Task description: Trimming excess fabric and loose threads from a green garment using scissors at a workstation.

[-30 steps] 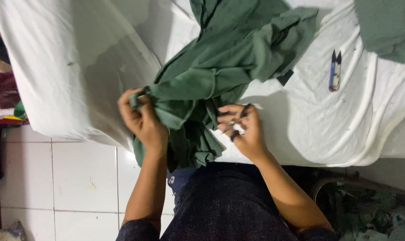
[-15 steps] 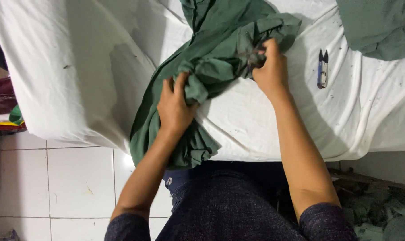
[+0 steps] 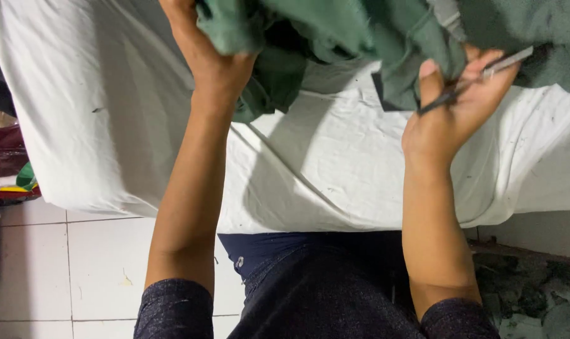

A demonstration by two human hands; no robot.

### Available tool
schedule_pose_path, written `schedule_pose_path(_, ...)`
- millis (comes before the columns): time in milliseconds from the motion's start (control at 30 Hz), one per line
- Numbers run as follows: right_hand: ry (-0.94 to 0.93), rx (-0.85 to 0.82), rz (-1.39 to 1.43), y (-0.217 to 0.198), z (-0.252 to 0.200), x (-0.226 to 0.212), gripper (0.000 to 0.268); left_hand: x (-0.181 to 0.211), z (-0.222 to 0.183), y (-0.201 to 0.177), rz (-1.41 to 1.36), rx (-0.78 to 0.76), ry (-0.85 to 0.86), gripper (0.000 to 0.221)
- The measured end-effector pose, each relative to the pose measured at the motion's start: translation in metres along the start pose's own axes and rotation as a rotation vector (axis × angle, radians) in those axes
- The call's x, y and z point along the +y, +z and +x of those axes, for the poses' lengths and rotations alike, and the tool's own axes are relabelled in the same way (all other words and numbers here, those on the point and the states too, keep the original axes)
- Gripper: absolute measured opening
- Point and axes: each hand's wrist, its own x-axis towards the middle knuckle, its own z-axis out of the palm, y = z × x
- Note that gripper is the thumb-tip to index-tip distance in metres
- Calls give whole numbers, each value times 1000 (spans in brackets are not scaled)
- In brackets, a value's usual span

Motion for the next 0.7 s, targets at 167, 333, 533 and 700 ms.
schedule_pose_path(167,537,-419,-186,-21,-67,-16,42,-45,-51,-30,402,-174,-177,44)
schedule_pose_path(333,483,-168,-501,-33,-66,8,42,-65,-137,-69,492,-84,-543,54)
schedule_pose_path(533,581,-272,-896,-18,-69,58,62,39,-144,-37,266,-208,-907,89)
schedule_pose_path(700,561,-154,-623,-16,-84,69,53,36,-160,-22,107,-273,-860,64)
